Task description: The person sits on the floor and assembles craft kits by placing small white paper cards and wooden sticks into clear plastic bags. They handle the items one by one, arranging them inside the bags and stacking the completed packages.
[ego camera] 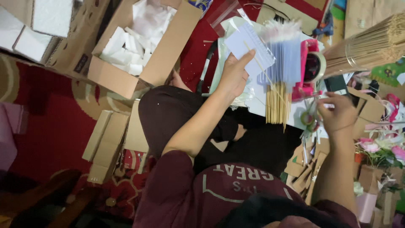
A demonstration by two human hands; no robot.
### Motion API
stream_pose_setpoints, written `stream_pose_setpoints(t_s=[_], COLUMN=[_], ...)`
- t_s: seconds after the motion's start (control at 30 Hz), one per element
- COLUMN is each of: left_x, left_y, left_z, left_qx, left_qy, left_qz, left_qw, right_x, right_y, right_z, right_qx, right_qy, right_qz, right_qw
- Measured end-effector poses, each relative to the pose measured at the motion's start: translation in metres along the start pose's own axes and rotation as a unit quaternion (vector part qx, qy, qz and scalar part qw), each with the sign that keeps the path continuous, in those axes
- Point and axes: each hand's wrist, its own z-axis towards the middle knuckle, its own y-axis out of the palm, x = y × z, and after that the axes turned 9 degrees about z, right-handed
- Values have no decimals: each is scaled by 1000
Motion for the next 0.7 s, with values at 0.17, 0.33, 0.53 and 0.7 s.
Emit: stream_pose_setpoints(t_s=[0.17,0.33,0.53,0.7], left_x=[-12,-6,2,1], left_y=[-2,5,16,15], left_z=[3,-10,-13,-13], left_qx=[-35,-17,-24,-32], left_qy=[50,65,146,158], left_qz=[22,45,-35,-10], left_qw=[998,997,988,987], right_x=[-96,-146,-147,-136], right_y=[-21,-4,21,25], right_z=[23,54,61,62], right_qx=[56,-45,-60,-54], right_qy=[32,-60,-21,-12], right_qz=[270,310,419,455], right_qw=[961,948,906,889])
